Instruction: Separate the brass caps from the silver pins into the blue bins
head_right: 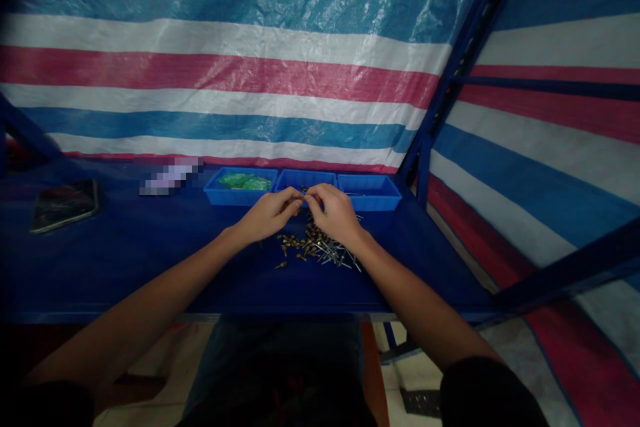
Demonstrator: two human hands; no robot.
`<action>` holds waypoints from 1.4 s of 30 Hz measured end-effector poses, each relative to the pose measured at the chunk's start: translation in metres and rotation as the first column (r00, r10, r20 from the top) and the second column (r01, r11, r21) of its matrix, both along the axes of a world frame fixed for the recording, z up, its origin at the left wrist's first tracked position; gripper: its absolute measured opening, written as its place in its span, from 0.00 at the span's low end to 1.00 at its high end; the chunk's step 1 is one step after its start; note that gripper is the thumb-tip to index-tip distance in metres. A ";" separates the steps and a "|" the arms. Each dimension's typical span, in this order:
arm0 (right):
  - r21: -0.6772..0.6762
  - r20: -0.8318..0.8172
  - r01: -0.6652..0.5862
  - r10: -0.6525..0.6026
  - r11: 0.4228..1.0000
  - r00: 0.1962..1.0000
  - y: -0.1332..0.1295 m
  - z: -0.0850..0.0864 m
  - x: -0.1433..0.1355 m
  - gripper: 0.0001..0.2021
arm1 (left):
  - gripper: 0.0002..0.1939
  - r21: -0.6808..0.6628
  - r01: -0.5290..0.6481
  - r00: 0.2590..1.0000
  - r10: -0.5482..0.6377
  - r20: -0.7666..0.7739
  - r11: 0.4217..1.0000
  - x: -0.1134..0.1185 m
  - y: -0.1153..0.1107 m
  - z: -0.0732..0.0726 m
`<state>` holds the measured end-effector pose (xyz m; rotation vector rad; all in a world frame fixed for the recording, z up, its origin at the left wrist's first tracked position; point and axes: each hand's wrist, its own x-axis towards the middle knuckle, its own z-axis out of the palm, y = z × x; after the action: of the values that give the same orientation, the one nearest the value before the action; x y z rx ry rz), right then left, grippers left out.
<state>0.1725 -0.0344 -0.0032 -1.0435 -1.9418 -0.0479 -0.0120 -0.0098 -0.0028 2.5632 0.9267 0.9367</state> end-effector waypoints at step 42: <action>0.132 0.130 -0.151 0.134 0.980 0.982 -0.008 -0.002 -0.004 0.03 | 0.06 -0.402 0.363 0.907 -0.221 0.358 0.841 -0.014 0.014 0.013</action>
<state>0.1685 -0.0424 -0.0049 -0.8219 -2.0850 -0.1688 -0.0258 0.0040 0.0106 2.0117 0.5563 0.8551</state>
